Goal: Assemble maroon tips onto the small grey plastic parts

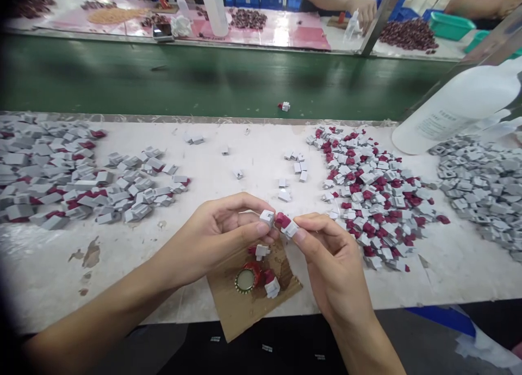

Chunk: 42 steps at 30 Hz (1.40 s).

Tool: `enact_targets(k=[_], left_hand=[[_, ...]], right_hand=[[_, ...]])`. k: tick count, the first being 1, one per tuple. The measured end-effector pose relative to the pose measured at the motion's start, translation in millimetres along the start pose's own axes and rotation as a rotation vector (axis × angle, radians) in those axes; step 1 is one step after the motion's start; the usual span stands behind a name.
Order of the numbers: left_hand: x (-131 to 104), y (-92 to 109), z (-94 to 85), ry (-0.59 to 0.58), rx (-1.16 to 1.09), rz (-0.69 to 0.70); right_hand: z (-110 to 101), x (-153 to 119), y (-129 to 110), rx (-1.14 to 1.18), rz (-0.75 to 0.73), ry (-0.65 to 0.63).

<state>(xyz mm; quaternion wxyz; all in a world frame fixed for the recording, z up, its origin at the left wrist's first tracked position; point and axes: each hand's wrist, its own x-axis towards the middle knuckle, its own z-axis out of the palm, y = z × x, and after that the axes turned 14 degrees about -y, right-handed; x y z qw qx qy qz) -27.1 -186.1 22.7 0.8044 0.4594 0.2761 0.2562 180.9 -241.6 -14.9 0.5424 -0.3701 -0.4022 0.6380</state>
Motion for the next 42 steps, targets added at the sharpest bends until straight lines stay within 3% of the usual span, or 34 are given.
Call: enact_targets(k=[8, 12, 16, 20, 23, 26, 29, 32, 36, 40, 42], left_hand=[[2.7, -4.8, -3.6, -0.027, 0.017, 0.019], [1.6, -6.2, -3.9, -0.037, 0.045, -0.009], [-4.3, -1.6, -2.6, -0.027, 0.112, -0.015], [-13.0, 10.0, -9.7, -0.012, 0.363, -0.031], [-21.2, 21.8, -28.7, 0.034, 0.721, -0.093], [-29.1, 30.4, -57.0, 0.201, 1.135, -0.164], [-35.4, 31.6, -82.8, 0.333, 1.417, -0.243], [-38.5, 30.5, -96.1, 0.381, 1.466, -0.331], [-30.5, 38.3, -107.6, 0.510, 1.456, -0.303], [-8.2, 51.9, -141.1, 0.735, 1.445, -0.260], [2.1, 57.1, -161.9, 0.762, 1.437, -0.259]], right_hand=[[0.1, -0.5, 2.9, -0.084, -0.034, 0.001], [-2.2, -1.4, -1.7, -0.238, -0.056, -0.071], [-3.3, 2.9, -4.5, -0.249, 0.003, -0.161], [3.0, 12.2, -7.4, -0.320, 0.091, -0.217], [9.5, 28.6, -17.6, -0.561, 0.158, -0.295], [15.9, 68.2, -32.7, -0.911, 0.075, -0.232], [25.5, 136.8, -39.3, -1.203, 0.026, -0.129], [39.6, 217.5, -30.3, -1.267, 0.025, -0.105], [60.9, 301.0, -6.4, -1.298, 0.090, -0.077], [74.7, 337.9, 7.6, -1.246, 0.150, -0.111], [77.6, 340.6, 7.4, -1.179, 0.154, -0.149]])
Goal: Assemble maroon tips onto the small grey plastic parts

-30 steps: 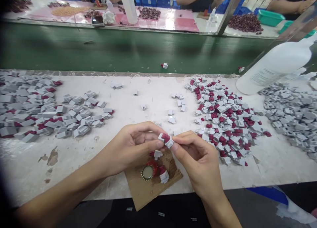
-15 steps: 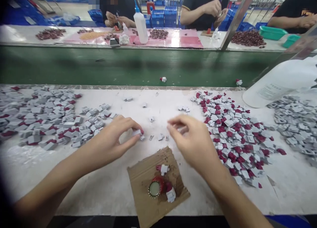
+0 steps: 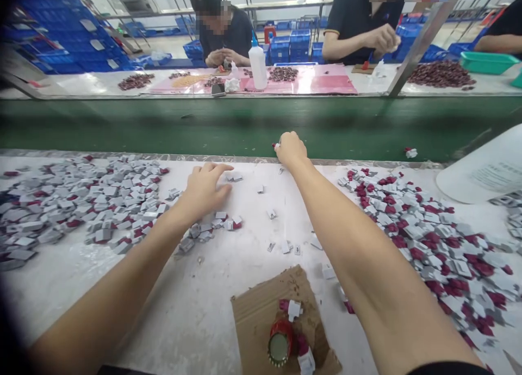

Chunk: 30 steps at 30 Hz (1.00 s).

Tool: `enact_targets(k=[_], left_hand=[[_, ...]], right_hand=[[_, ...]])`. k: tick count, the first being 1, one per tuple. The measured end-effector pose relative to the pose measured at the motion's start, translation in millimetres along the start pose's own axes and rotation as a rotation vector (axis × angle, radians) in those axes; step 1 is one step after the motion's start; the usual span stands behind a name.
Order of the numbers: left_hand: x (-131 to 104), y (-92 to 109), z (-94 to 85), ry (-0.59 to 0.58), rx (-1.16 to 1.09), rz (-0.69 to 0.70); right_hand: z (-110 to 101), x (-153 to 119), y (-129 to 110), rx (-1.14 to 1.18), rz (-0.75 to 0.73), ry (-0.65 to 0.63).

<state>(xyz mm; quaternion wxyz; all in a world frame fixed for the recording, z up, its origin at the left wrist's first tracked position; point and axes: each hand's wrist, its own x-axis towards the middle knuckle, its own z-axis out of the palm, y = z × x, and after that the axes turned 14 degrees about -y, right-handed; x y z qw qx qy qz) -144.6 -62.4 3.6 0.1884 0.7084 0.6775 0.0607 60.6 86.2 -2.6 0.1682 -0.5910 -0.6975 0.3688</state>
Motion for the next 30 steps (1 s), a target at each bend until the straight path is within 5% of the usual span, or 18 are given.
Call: enact_targets(k=[3, 6, 11, 15, 23, 30], left_hand=[[20.0, -10.5, -1.6, -0.035, -0.026, 0.026], [18.8, -11.6, -5.7, -0.064, -0.067, 0.045], [-18.1, 4.5, -13.2, -0.059, -0.228, 0.054], [-51.9, 28.0, -8.0, -0.183, -0.486, 0.037], [-89.0, 79.9, 18.8, -0.544, -0.924, 0.189], [-105.3, 83.8, 21.8, -0.639, -0.924, 0.182]], right_hand=[[-4.5, -18.3, -1.7, 0.145, -0.055, -0.051], [-12.3, -65.0, 4.5, 0.331, -0.122, -0.115], [-22.3, -174.0, 34.1, 0.583, -0.115, -0.242], [-18.0, -240.8, 53.1, 0.911, -0.041, -0.288], [5.0, -301.7, 70.7, 1.062, -0.042, -0.134], [18.9, -343.7, 79.2, 0.850, -0.082, -0.056]])
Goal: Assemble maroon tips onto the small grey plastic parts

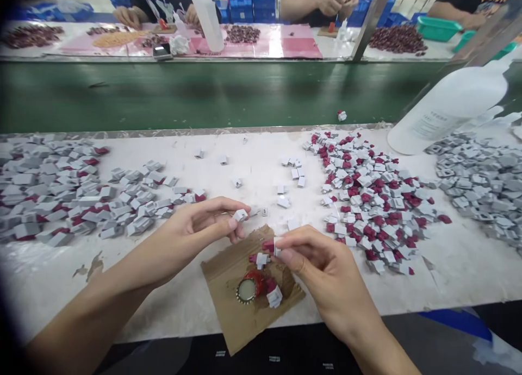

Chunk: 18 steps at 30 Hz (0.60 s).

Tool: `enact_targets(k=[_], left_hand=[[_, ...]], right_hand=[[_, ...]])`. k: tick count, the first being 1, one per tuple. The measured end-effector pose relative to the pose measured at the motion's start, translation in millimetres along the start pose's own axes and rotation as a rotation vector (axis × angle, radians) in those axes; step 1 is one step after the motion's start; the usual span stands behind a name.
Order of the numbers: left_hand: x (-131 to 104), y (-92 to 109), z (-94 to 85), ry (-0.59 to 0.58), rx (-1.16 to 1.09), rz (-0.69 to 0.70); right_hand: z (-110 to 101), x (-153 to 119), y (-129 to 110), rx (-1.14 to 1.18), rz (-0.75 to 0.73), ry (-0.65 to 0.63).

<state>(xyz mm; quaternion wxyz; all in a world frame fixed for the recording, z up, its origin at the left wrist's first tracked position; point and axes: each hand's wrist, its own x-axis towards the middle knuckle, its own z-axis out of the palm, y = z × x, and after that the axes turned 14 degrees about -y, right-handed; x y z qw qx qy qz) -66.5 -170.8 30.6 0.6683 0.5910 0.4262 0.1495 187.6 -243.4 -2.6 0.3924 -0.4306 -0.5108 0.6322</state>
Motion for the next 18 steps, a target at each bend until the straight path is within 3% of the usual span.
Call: enact_targets(k=[8, 13, 18], left_hand=[[-1.0, -13.8, 15.2, 0.031, -0.112, -0.019], [0.9, -17.7, 20.1, 0.012, -0.126, -0.019], [3.7, -21.8, 23.0, 0.001, -0.161, -0.017]], right_hand=[[27.5, -32.4, 10.0, -0.411, -0.272, -0.013], [27.6, -36.8, 16.5, -0.544, -0.299, -0.107], [25.4, -40.6, 16.2, -0.624, -0.315, -0.119]])
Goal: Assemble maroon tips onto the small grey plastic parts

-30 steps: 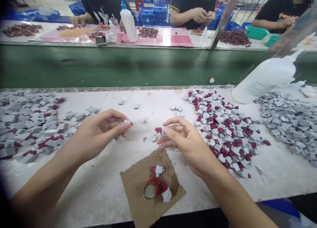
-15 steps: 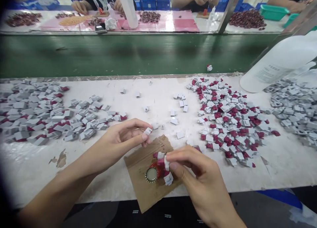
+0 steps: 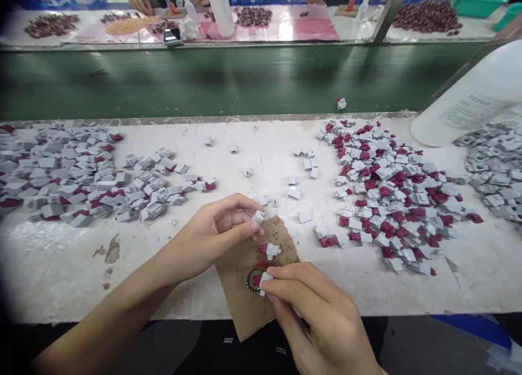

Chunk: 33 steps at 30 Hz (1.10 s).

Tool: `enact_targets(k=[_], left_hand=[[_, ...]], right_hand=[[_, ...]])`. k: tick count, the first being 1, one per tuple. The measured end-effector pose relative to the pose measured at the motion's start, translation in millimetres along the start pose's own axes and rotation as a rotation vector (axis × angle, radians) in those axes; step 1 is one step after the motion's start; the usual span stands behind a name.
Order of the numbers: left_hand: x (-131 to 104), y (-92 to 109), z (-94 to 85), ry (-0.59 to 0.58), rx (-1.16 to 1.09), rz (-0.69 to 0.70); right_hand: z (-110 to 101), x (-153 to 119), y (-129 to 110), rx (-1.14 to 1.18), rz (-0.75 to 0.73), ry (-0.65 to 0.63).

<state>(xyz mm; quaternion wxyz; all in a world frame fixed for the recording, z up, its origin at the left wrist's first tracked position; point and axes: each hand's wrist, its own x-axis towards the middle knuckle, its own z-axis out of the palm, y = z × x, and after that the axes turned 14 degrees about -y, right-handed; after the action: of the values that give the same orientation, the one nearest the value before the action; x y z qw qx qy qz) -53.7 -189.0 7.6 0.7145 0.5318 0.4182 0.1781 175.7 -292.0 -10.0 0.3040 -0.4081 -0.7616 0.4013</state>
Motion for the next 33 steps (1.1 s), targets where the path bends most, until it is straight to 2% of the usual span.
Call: enact_targets(k=[12, 17, 19, 21, 24, 27, 29, 33], left_hand=[[0.3, 5.0, -3.1, 0.011, 0.025, 0.033], [2.2, 2.7, -3.1, 0.009, 0.007, 0.053], [3.0, 3.2, -2.5, 0.018, -0.018, 0.065], [3.9, 5.8, -0.8, 0.013, -0.067, 0.069], [6.3, 12.4, 5.1, -0.031, -0.154, 0.080], [11.2, 17.6, 14.5, -0.059, -0.221, 0.144], [15.8, 18.5, 20.9, -0.057, -0.255, 0.186], [23.4, 14.9, 28.2, -0.071, -0.292, 0.225]], right_hand=[[-7.2, 5.3, -8.7, -0.019, -0.030, -0.043], [-6.8, 4.8, -10.6, 0.000, -0.027, -0.021], [-9.3, 5.5, -10.1, 0.037, 0.019, 0.033], [-13.9, 8.8, -6.4, 0.134, 0.125, 0.133], [-21.5, 19.5, 5.5, 0.443, 0.253, 0.363], [-24.5, 32.7, 17.9, 0.741, 0.246, 0.513], [-23.2, 39.3, 22.5, 0.839, 0.234, 0.520], [-18.2, 43.3, 23.7, 0.894, 0.229, 0.511]])
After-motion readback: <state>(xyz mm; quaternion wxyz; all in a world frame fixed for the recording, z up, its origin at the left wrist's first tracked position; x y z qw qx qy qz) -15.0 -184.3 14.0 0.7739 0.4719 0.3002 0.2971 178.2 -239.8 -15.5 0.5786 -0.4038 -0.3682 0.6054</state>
